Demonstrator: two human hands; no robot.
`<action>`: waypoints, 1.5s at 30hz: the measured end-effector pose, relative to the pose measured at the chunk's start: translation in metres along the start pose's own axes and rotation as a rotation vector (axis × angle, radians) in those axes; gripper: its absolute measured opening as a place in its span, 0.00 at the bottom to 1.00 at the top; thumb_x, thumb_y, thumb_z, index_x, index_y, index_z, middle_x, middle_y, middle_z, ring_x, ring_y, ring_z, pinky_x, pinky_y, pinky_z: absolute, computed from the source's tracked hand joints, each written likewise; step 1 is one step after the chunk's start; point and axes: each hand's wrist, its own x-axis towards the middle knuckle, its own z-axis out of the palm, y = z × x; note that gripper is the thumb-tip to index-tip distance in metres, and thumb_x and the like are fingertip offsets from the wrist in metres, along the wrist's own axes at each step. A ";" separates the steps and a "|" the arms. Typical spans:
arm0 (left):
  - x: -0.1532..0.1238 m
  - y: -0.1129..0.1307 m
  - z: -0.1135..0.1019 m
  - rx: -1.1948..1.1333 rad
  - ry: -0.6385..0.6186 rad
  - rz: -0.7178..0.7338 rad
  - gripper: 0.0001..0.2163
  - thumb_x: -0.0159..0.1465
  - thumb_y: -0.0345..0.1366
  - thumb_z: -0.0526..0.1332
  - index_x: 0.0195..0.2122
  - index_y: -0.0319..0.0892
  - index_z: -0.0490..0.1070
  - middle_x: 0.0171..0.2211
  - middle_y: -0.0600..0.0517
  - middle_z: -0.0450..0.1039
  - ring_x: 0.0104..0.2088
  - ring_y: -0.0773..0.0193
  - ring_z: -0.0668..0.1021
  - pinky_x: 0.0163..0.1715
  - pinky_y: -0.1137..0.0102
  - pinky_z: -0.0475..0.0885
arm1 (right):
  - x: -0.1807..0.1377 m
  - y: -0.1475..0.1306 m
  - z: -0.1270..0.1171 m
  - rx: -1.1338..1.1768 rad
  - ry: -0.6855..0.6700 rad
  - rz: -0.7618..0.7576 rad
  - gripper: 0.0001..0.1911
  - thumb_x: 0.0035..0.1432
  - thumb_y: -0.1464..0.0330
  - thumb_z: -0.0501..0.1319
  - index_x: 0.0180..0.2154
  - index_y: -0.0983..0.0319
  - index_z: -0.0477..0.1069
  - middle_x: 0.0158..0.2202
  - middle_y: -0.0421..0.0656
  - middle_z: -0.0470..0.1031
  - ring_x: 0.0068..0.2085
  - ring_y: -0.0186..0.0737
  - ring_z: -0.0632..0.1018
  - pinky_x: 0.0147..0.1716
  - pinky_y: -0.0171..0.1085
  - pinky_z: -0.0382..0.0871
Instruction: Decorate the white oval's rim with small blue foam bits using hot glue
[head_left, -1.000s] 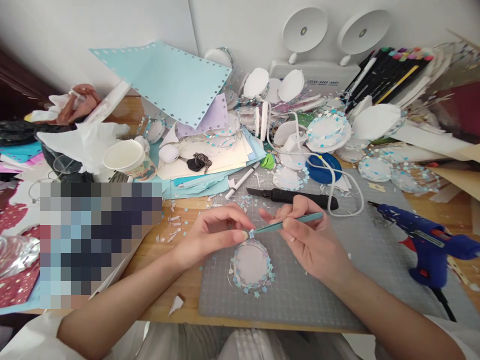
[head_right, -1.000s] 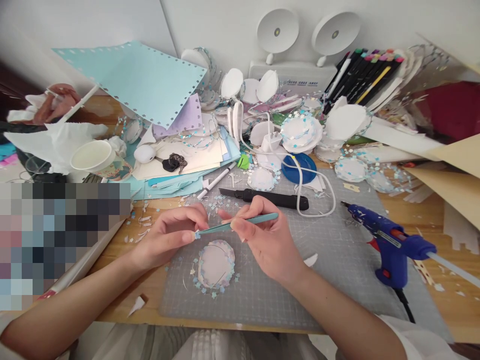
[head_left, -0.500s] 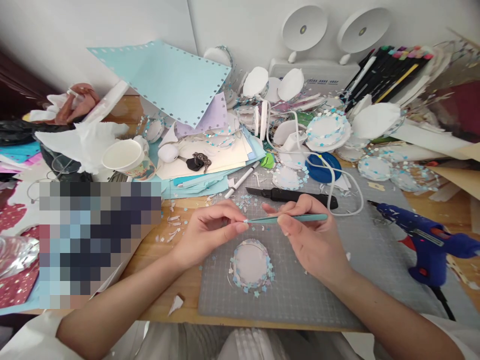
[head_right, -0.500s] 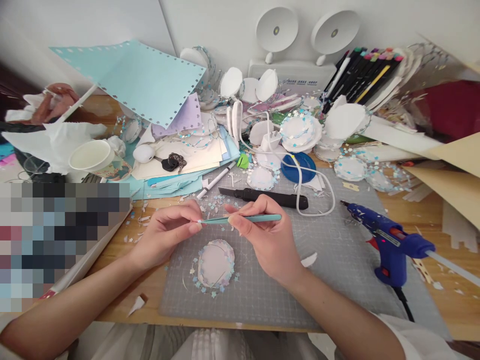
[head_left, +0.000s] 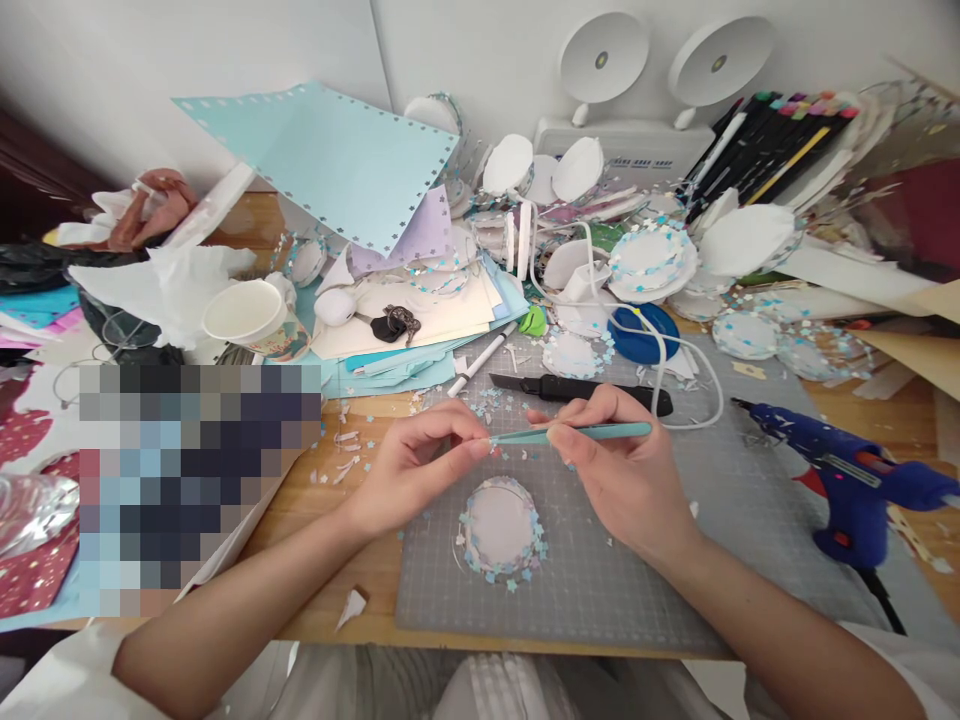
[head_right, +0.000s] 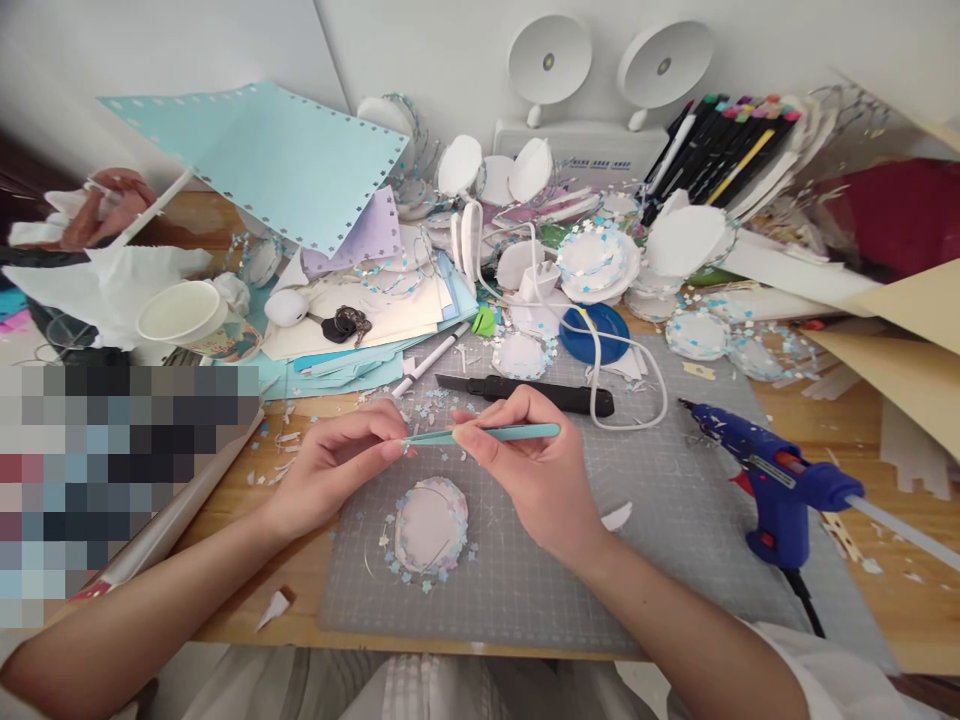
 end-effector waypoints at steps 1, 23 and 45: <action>0.000 0.000 0.000 0.011 -0.001 0.007 0.06 0.61 0.34 0.63 0.28 0.40 0.75 0.27 0.51 0.69 0.29 0.66 0.70 0.32 0.71 0.65 | 0.000 0.000 0.000 -0.002 0.008 0.010 0.10 0.51 0.70 0.67 0.25 0.55 0.68 0.23 0.35 0.68 0.26 0.32 0.70 0.52 0.48 0.69; 0.001 -0.006 0.001 -0.055 0.016 0.014 0.02 0.57 0.32 0.66 0.29 0.40 0.76 0.27 0.51 0.68 0.28 0.67 0.69 0.29 0.72 0.64 | -0.002 0.003 -0.003 -0.039 0.032 -0.015 0.09 0.51 0.70 0.67 0.26 0.55 0.68 0.25 0.36 0.69 0.29 0.35 0.72 0.47 0.46 0.71; -0.001 -0.001 -0.003 0.016 -0.100 0.006 0.05 0.61 0.35 0.62 0.30 0.39 0.72 0.29 0.50 0.67 0.31 0.65 0.69 0.33 0.70 0.64 | 0.008 -0.002 -0.004 0.304 0.031 0.353 0.14 0.45 0.69 0.70 0.23 0.59 0.64 0.17 0.31 0.60 0.20 0.27 0.65 0.33 0.34 0.73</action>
